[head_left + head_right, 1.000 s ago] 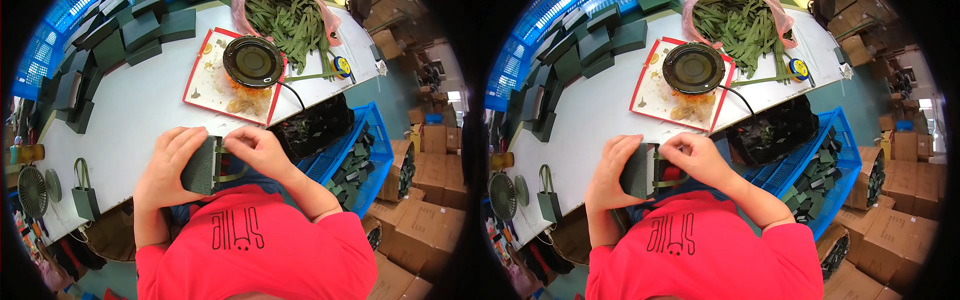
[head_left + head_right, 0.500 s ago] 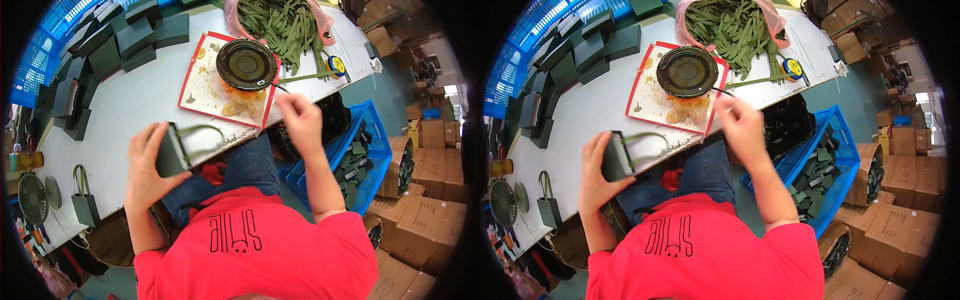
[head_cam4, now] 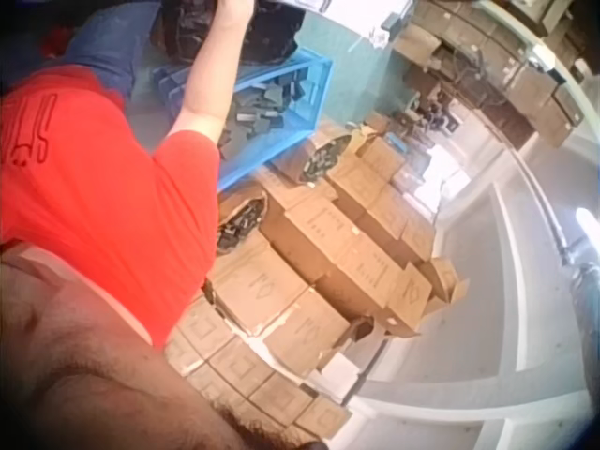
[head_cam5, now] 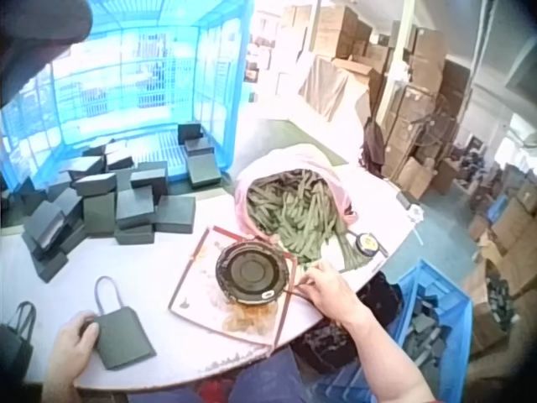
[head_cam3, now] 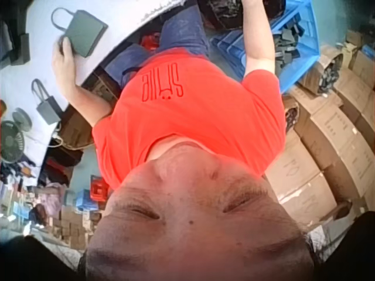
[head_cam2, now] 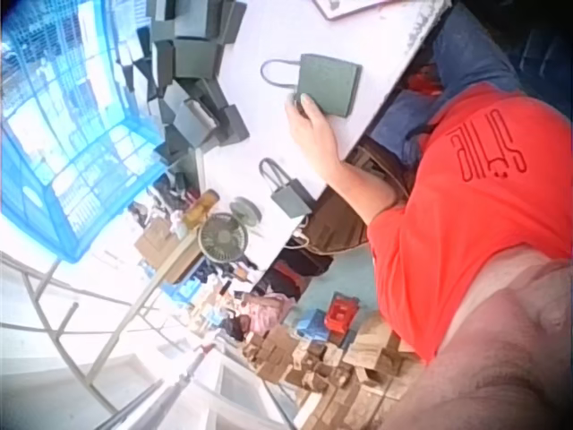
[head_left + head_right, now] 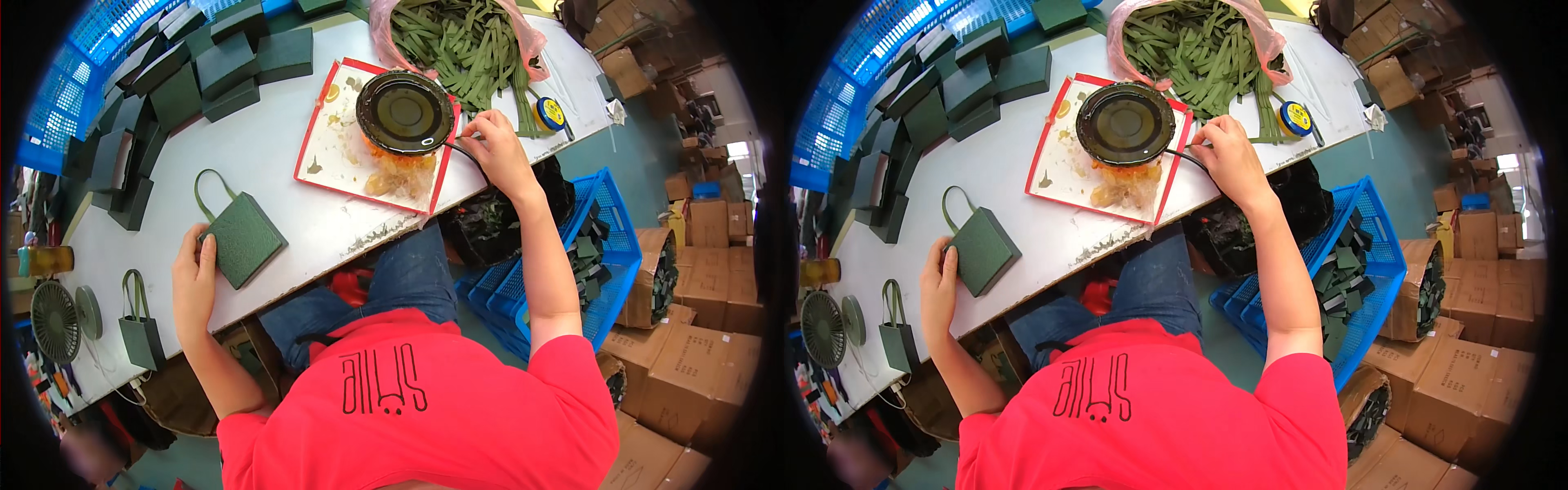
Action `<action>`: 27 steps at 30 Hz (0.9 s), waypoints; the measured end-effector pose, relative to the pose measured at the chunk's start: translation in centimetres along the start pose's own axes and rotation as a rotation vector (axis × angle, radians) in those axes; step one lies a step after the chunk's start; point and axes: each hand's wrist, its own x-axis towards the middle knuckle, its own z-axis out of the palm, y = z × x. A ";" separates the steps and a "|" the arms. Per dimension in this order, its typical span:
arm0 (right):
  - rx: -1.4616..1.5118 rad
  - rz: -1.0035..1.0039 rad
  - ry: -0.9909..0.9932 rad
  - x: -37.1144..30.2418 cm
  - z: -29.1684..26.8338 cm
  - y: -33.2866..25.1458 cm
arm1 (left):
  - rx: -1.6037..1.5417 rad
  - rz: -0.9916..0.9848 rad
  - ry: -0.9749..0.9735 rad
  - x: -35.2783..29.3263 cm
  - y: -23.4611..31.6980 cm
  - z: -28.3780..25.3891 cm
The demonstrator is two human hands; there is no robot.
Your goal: The person repeatedly picks up green rectangular boxes and green ribbons, then wraps the ribbons around the boxes to form handles. The person places the finished boxes on the table and continues the process with new boxes.
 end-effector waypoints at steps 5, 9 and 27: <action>0.156 0.020 0.268 -0.4 -0.2 -0.3 | -0.202 0.282 0.125 0.6 -1.8 -0.3; 0.670 0.350 0.213 -1.5 -0.8 -2.5 | -0.018 0.663 0.352 -0.5 1.3 -1.2; 1.314 0.729 -0.026 -2.3 0.3 -9.0 | 0.442 0.386 -0.047 -2.2 4.6 2.7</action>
